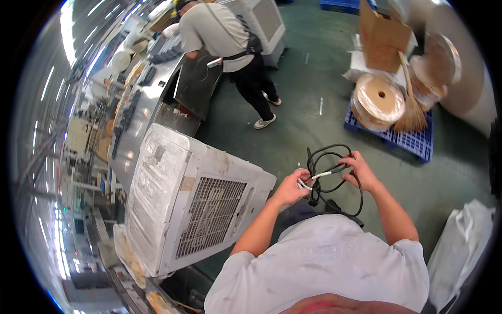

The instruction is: The person walks through a factory floor, opens an electrical cabinet, and moves a portable air conditioner. They handle a power cord and a power strip, connecting the air conditioner to the power strip.

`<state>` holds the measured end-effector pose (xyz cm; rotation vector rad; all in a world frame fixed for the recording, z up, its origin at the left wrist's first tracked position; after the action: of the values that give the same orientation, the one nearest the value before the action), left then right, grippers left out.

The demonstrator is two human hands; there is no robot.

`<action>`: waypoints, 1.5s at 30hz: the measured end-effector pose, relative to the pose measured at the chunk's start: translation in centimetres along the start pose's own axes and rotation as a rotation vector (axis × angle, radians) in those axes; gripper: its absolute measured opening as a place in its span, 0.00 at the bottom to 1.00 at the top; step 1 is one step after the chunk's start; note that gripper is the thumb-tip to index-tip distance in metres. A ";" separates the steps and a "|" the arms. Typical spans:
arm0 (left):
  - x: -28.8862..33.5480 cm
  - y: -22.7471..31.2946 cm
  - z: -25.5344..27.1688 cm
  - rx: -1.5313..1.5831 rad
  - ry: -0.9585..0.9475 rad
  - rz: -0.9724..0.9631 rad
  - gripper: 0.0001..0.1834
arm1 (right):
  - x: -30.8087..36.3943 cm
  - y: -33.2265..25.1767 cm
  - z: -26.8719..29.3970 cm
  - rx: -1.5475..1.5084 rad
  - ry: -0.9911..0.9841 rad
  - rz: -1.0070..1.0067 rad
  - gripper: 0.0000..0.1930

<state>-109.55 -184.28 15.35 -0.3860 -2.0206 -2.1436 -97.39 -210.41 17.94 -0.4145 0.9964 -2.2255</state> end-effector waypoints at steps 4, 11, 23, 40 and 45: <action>-8.0 1.9 3.9 0.021 0.028 -0.023 0.35 | -8.9 3.3 1.2 0.146 -0.002 -0.008 0.26; -25.4 5.3 12.3 0.059 -0.056 -0.025 0.36 | -26.0 8.9 4.3 0.086 0.264 -0.063 0.13; -42.2 6.5 21.4 -0.123 0.066 0.039 0.42 | -48.2 12.4 9.0 -0.126 0.119 -0.004 0.10; -20.7 -2.4 -6.9 0.352 1.411 0.270 0.33 | -40.9 7.2 -1.9 0.471 -0.866 0.957 0.07; -13.6 -2.9 -16.1 0.678 1.854 0.009 0.21 | -28.5 1.8 -4.7 0.554 -0.868 1.299 0.13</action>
<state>-98.59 -200.88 7.71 1.1824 -1.1792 -0.6977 -78.09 -189.41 12.87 -0.2781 0.0265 -0.8647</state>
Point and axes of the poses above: each hand's wrist, its own x-axis away from the middle knuckle, its own z-axis out of the back of the hand, y = z × x, the point moved 4 cm from there along -x, towards the middle knuckle, and after that the axes turned 13 degrees about x, right-handed, at the moved point
